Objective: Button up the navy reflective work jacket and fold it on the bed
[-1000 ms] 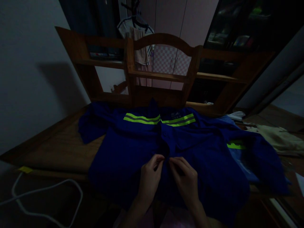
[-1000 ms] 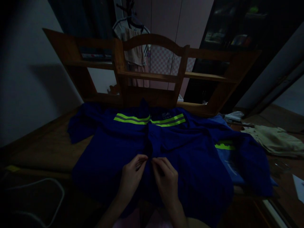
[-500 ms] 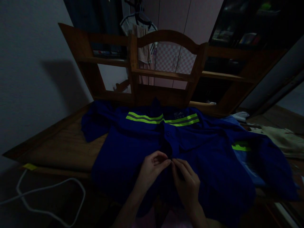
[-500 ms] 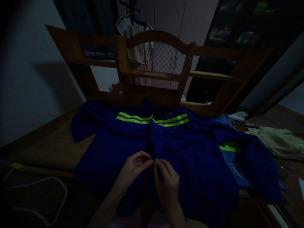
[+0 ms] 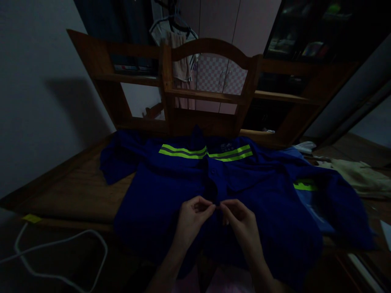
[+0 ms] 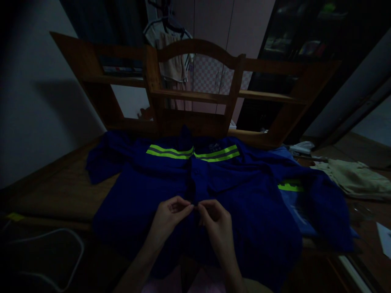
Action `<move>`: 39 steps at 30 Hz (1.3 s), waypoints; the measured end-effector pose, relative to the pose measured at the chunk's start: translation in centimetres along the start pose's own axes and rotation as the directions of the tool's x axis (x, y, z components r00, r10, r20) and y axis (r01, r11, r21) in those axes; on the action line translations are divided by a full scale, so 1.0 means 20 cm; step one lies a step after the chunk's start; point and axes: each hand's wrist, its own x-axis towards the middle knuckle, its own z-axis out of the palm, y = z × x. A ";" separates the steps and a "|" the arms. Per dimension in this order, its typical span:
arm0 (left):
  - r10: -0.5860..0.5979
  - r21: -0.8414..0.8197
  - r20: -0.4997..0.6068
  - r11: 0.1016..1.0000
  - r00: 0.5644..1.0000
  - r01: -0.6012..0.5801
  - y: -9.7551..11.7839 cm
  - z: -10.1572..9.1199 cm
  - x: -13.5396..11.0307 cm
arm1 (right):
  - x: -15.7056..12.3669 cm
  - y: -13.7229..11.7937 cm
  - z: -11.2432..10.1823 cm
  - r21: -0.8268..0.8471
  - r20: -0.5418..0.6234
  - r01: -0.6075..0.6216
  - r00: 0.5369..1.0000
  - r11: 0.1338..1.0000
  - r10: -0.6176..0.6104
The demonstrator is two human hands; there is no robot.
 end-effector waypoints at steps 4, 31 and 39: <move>0.032 0.009 -0.013 0.999 0.999 -0.032 0.00 0.01 0.00 | 0.03 0.00 -0.01 0.065 0.034 -0.028 0.999 0.998 0.026; 0.047 0.063 0.047 0.997 0.998 -0.050 0.01 -0.01 0.00 | -0.02 0.00 0.01 -0.304 -0.016 0.231 0.969 0.924 -0.247; 0.084 0.047 0.098 0.995 0.992 -0.089 0.01 0.00 -0.01 | 0.04 -0.09 -0.05 -0.621 0.297 0.455 0.890 0.639 -0.345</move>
